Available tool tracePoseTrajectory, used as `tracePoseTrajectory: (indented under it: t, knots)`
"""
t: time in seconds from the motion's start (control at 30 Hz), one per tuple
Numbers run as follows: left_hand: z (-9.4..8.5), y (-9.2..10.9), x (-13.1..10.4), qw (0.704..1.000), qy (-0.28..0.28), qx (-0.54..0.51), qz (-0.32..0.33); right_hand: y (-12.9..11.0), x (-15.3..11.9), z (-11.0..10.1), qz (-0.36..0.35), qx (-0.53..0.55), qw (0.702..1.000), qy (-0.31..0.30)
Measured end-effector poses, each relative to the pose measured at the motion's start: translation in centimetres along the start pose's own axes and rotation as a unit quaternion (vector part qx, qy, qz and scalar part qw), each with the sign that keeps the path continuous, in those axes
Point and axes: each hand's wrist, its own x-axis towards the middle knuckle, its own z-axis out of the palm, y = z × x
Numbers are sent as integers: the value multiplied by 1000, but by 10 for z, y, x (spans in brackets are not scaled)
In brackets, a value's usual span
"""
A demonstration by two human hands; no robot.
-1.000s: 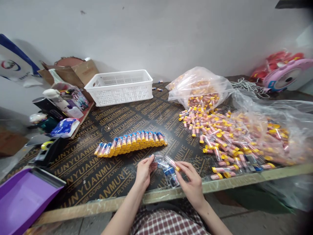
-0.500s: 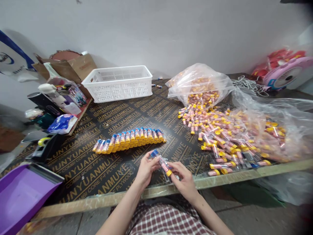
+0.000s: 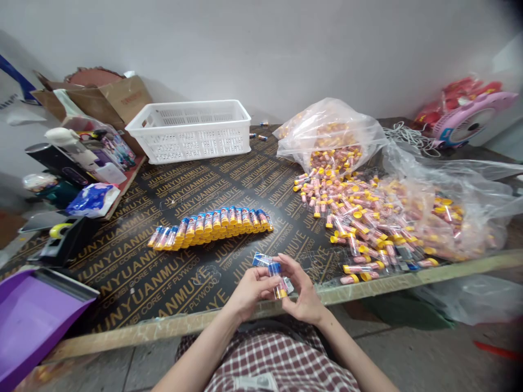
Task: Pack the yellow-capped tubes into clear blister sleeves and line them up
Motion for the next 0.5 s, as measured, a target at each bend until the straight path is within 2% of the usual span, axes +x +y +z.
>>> tracePoseTrajectory:
  t: [0.27,0.5]
  knots:
    - [2,0,-1,1000,5,-3,-6,4,-1,4,-9,40,999,21]
    - [2,-1,-3,1000,14,-6,-7,1,0,5,-4,55,998,14]
